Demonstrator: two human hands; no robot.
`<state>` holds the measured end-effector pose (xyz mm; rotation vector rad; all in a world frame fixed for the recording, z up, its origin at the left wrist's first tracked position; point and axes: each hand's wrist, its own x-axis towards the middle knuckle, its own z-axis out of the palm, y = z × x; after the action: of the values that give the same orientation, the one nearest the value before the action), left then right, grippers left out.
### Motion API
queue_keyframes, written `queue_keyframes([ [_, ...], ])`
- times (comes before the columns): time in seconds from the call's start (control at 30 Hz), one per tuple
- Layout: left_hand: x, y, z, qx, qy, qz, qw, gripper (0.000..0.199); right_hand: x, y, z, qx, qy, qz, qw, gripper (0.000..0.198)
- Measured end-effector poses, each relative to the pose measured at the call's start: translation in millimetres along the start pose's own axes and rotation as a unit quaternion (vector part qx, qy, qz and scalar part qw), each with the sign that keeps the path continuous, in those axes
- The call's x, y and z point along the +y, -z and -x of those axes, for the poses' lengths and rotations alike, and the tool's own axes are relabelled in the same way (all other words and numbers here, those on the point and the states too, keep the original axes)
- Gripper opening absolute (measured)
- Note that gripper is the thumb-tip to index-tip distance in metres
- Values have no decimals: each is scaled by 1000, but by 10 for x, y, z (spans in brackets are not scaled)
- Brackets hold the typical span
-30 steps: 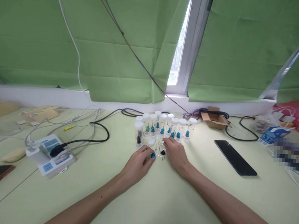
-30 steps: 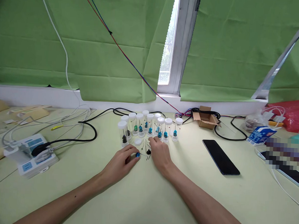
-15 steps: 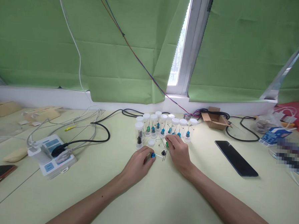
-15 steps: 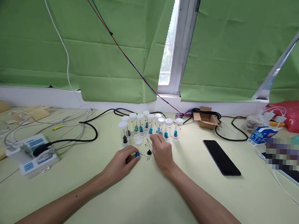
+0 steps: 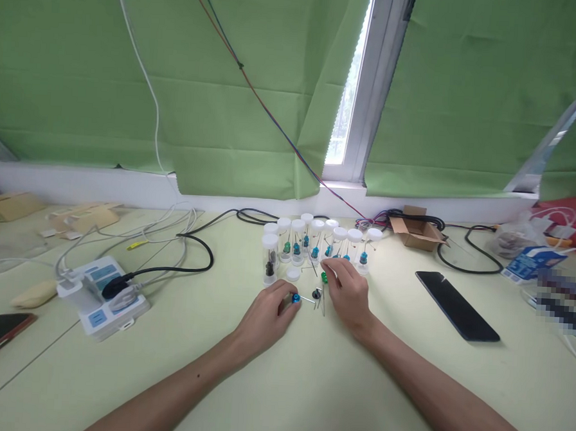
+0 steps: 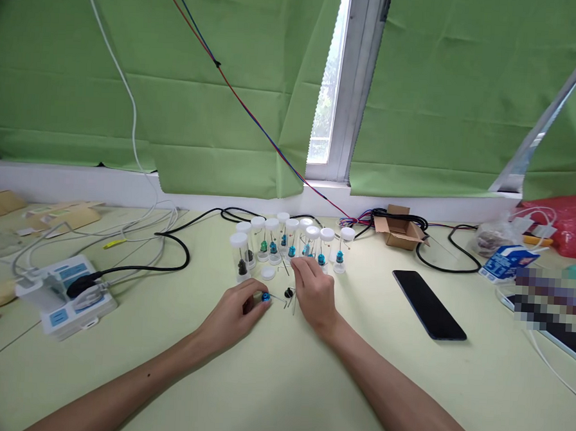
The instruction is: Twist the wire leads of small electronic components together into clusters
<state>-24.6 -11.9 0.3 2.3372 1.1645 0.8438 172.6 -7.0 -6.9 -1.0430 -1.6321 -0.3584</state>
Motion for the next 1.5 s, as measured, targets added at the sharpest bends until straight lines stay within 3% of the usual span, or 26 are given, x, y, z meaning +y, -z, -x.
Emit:
queue_keyframes([
  [0.23,27,12,-8,0,53,15,998,15,-203,17,34,-1,31,-44,999,15],
  [0.43,61,27,-13,-7,55,33,998,16,-309,17,57,-2,50,-58,997,18],
  [0.9,54,19,8,-22,20,61,998,25,-299,-1,83,-22,42,-81,996,19],
  [1.5,5,13,-17,-4,63,111,992,28,-271,-14,94,-35,36,-92,994,18],
])
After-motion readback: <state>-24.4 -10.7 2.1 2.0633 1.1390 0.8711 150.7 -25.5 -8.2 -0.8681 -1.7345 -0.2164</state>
